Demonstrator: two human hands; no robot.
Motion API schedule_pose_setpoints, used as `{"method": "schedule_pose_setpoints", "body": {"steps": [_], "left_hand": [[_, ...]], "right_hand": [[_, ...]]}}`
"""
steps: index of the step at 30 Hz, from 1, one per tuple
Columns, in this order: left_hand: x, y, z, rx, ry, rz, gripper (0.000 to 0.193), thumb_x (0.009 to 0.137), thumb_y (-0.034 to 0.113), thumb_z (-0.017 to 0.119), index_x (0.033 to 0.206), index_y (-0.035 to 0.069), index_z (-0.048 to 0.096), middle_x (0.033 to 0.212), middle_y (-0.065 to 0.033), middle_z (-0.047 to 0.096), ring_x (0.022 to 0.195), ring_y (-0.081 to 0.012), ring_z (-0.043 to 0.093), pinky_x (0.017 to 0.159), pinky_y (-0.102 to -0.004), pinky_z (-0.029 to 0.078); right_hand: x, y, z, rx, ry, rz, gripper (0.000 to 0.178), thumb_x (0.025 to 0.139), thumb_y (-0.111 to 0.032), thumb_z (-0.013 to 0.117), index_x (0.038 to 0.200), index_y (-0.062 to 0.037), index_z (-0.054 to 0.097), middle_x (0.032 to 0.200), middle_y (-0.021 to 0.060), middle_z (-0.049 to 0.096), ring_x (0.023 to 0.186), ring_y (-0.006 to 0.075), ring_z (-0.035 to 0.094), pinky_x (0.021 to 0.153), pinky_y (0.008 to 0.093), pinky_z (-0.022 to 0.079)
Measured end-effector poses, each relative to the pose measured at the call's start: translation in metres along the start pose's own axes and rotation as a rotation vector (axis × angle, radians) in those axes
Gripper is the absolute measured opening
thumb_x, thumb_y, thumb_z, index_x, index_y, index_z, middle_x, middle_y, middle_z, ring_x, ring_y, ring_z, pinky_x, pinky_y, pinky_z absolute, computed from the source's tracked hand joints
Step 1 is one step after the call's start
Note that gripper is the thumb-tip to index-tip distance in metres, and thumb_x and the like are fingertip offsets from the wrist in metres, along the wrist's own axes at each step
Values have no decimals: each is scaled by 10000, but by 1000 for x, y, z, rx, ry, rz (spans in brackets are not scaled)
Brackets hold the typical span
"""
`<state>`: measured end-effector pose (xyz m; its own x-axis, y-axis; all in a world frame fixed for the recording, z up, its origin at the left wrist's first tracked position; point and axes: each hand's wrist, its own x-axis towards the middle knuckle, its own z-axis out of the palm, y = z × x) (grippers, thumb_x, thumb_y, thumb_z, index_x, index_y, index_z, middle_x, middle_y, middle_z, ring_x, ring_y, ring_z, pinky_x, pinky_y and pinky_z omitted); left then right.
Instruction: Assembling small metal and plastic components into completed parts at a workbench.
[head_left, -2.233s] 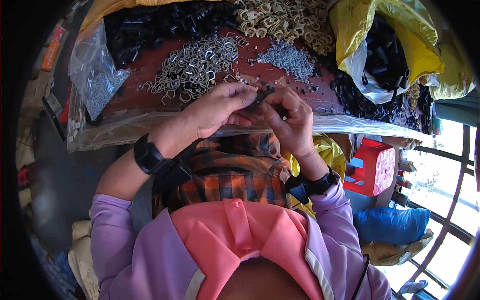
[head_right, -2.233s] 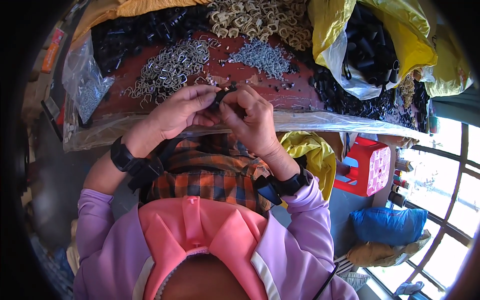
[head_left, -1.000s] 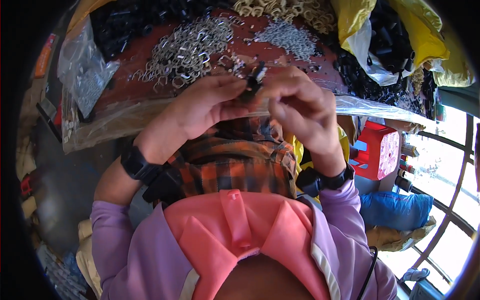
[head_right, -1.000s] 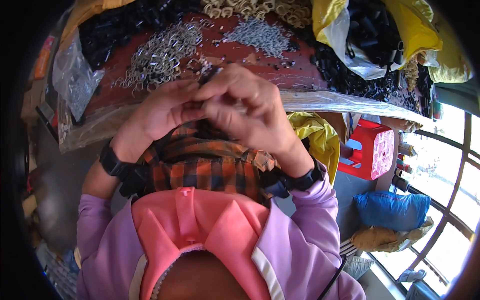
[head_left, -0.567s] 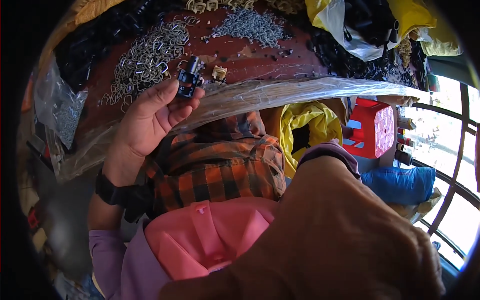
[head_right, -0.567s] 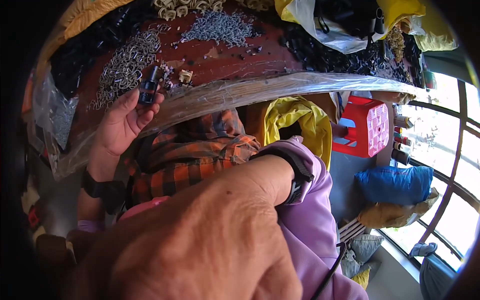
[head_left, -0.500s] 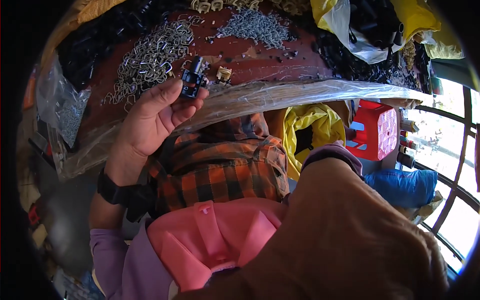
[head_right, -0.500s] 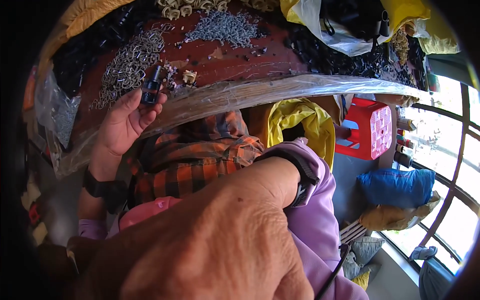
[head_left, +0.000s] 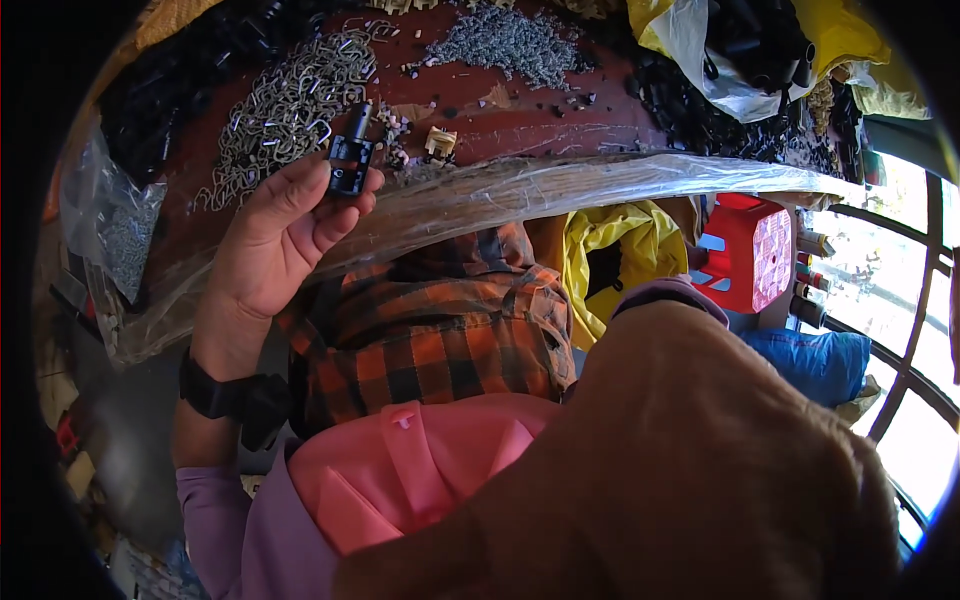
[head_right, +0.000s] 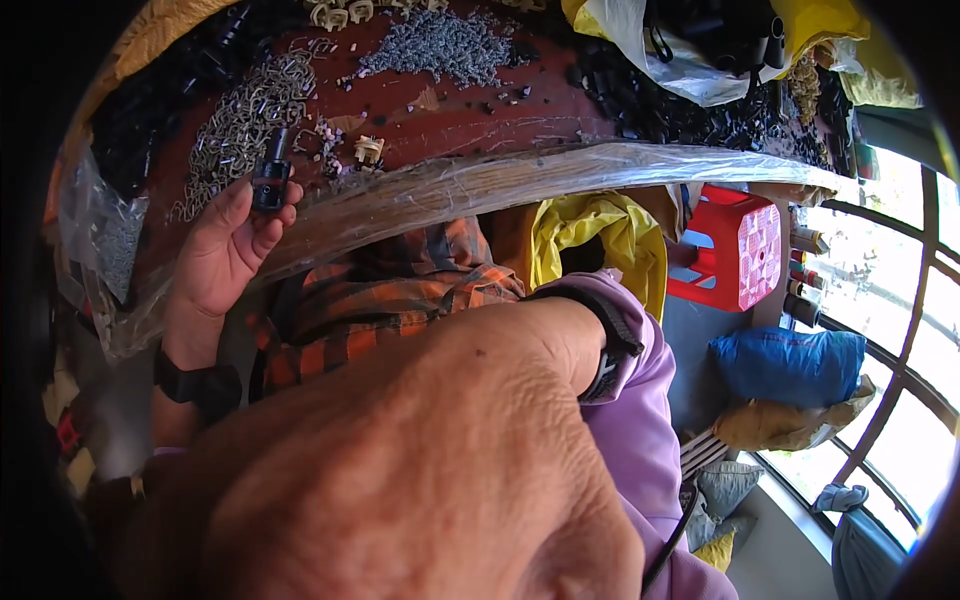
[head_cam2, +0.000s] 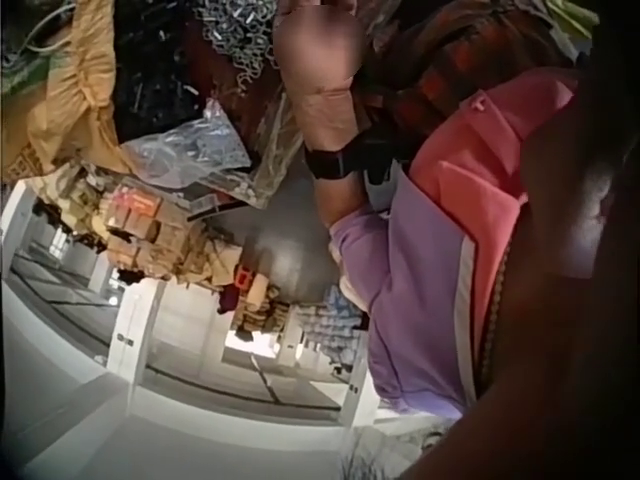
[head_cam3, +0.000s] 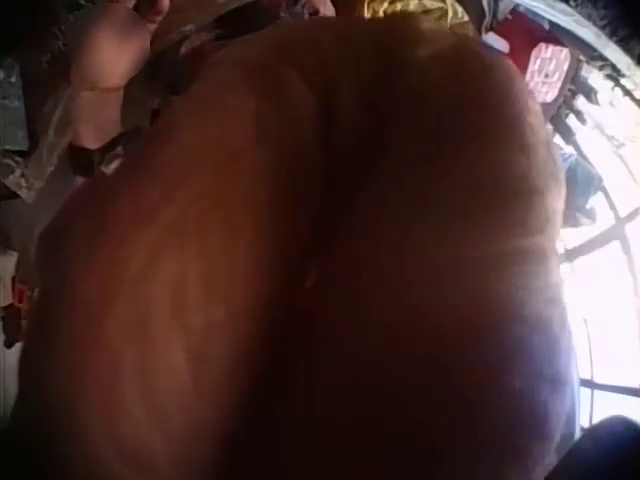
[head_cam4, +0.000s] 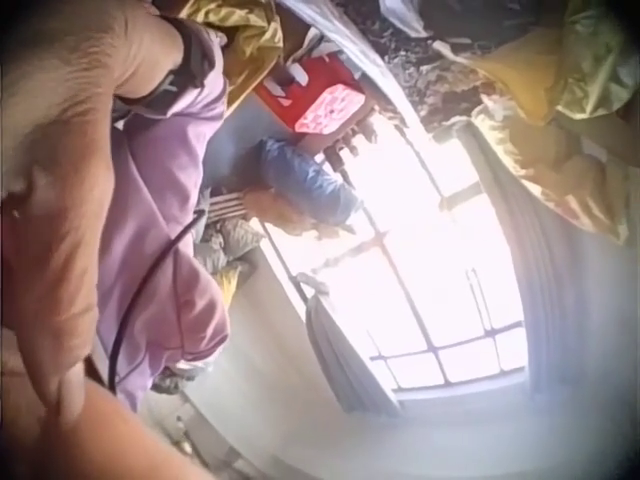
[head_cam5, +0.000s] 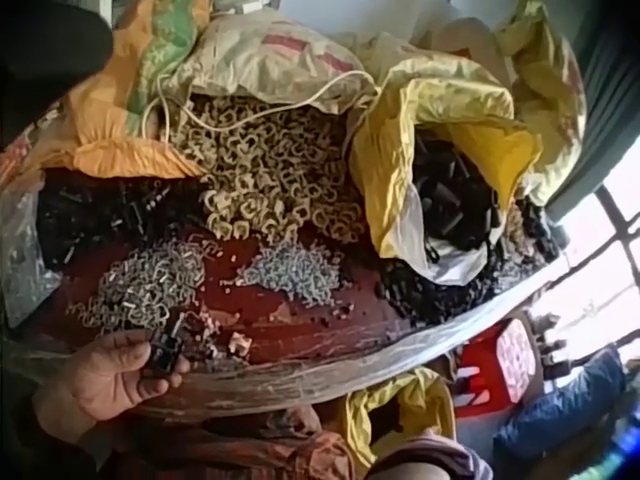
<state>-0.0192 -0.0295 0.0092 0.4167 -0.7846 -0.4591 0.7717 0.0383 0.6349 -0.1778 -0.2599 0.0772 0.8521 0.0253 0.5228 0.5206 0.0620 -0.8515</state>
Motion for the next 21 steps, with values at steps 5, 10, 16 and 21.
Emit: {"method": "schedule_pose_setpoints", "body": {"steps": [5, 10, 16, 21], "left_hand": [[-13, 3, -12, -5, 78, 42, 241, 805, 172, 512, 979, 5, 511, 935, -125, 567, 798, -154, 574, 675, -200, 486], [-10, 7, -10, -48, 21, 41, 239, 799, 152, 519, 988, 6, 511, 923, -120, 569, 793, -159, 575, 676, -203, 486], [-16, 11, -16, -110, 65, 33, 203, 790, 128, 531, 960, 19, 527, 893, -105, 576, 782, -164, 577, 676, -211, 481], [-26, 18, -24, -97, 69, 69, 177, 787, 124, 534, 932, 23, 540, 871, -93, 579, 779, -163, 577, 676, -212, 479]], "right_hand": [[8, 8, 2, 35, -74, 22, 126, 715, -67, 553, 798, 28, 550, 697, 108, 531, 528, 135, 492, 443, 218, 379], [60, 45, 17, -250, -107, 137, 131, 720, -61, 558, 822, 21, 558, 715, 96, 539, 550, 131, 508, 476, 221, 394], [80, 93, -5, -843, -122, 220, 174, 717, -92, 590, 871, -13, 566, 793, 74, 549, 639, 145, 548, 558, 238, 431], [93, 121, 18, -973, -246, 205, 182, 700, -105, 600, 866, -37, 565, 791, 93, 546, 638, 193, 554, 564, 263, 443]]}}
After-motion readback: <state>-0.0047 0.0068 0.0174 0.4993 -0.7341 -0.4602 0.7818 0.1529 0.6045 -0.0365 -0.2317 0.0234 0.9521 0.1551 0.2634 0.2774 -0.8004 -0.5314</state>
